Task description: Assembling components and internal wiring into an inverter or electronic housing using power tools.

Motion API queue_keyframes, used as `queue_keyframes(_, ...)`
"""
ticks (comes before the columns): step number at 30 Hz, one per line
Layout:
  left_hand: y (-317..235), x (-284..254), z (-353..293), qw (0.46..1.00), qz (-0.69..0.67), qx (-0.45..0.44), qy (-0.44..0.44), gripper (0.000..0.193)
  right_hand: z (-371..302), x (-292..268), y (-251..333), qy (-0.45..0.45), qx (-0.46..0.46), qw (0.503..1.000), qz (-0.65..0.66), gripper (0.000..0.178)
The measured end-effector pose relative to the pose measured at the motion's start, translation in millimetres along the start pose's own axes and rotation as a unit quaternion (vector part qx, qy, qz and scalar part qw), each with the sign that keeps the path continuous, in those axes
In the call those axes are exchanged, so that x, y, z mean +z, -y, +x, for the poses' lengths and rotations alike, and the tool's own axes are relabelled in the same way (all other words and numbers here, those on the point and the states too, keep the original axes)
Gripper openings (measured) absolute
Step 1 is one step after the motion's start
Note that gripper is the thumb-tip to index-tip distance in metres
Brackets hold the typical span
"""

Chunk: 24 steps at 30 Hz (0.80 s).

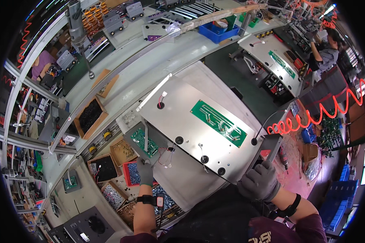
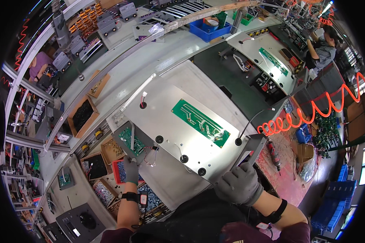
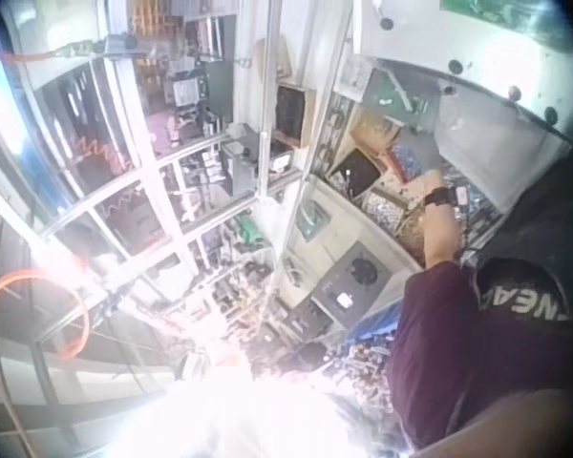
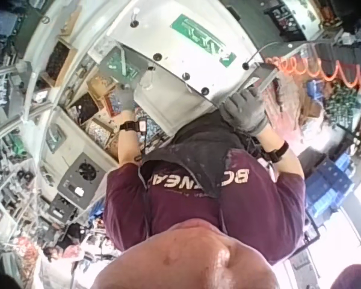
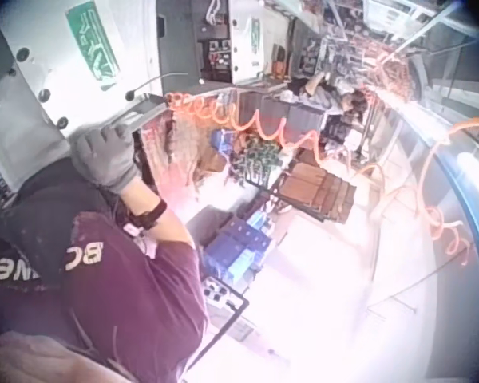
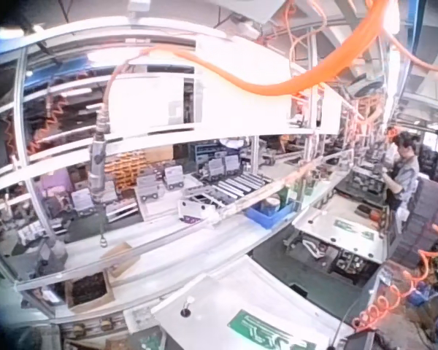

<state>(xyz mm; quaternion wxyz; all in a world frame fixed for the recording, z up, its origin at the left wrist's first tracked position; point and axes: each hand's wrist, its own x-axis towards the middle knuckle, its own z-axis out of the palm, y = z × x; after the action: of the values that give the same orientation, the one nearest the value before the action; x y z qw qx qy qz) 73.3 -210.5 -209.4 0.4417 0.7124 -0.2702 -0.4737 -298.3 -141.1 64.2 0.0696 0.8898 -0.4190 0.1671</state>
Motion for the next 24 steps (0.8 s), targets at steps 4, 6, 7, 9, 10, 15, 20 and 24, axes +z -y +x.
queue_keyframes(4, 17.4, 26.8, 12.1, 0.996, 0.076, 0.043, -0.001, 0.017, -1.4, 6.6, -15.7, -0.024, 0.013, 1.0, -0.001, 0.021)
queue_keyframes(6, 23.3, 39.6, 17.5, 0.991, 0.111, 0.078, 0.004, 0.017, 2.8, 5.4, -25.4, -0.026, 0.012, 1.0, -0.007, 0.021)
queue_keyframes(7, 12.9, 57.1, 14.1, 0.986, 0.139, 0.088, -0.005, 0.018, 3.1, 6.3, -33.2, -0.025, 0.011, 1.0, -0.014, 0.021)
queue_keyframes(9, 6.9, 70.4, 11.2, 0.981, 0.17, 0.094, -0.025, 0.019, 1.6, 8.6, -44.7, -0.027, 0.014, 0.999, -0.019, 0.021)
queue_keyframes(10, 13.6, 74.9, 14.8, 0.981, 0.171, 0.09, -0.024, 0.02, 0.3, 9.9, -50.5, -0.03, 0.019, 0.999, -0.025, 0.021)
queue_keyframes(15, -31.9, 95.3, -7.8, 0.932, 0.338, 0.106, -0.072, 0.041, -1.7, 4.8, -79.1, -0.019, 0.007, 1.0, -0.016, 0.021)
queue_keyframes(20, 1.3, 55.3, -67.0, 0.861, 0.468, -0.035, -0.197, 0.059, -14.6, 10.5, -99.2, -0.021, 0.024, 0.999, -0.038, 0.02)
queue_keyframes(24, -7.7, 91.3, -89.4, 0.874, 0.483, 0.018, -0.043, 0.024, -16.5, 11.6, -122.9, -0.006, 0.018, 1.0, -0.025, 0.019)
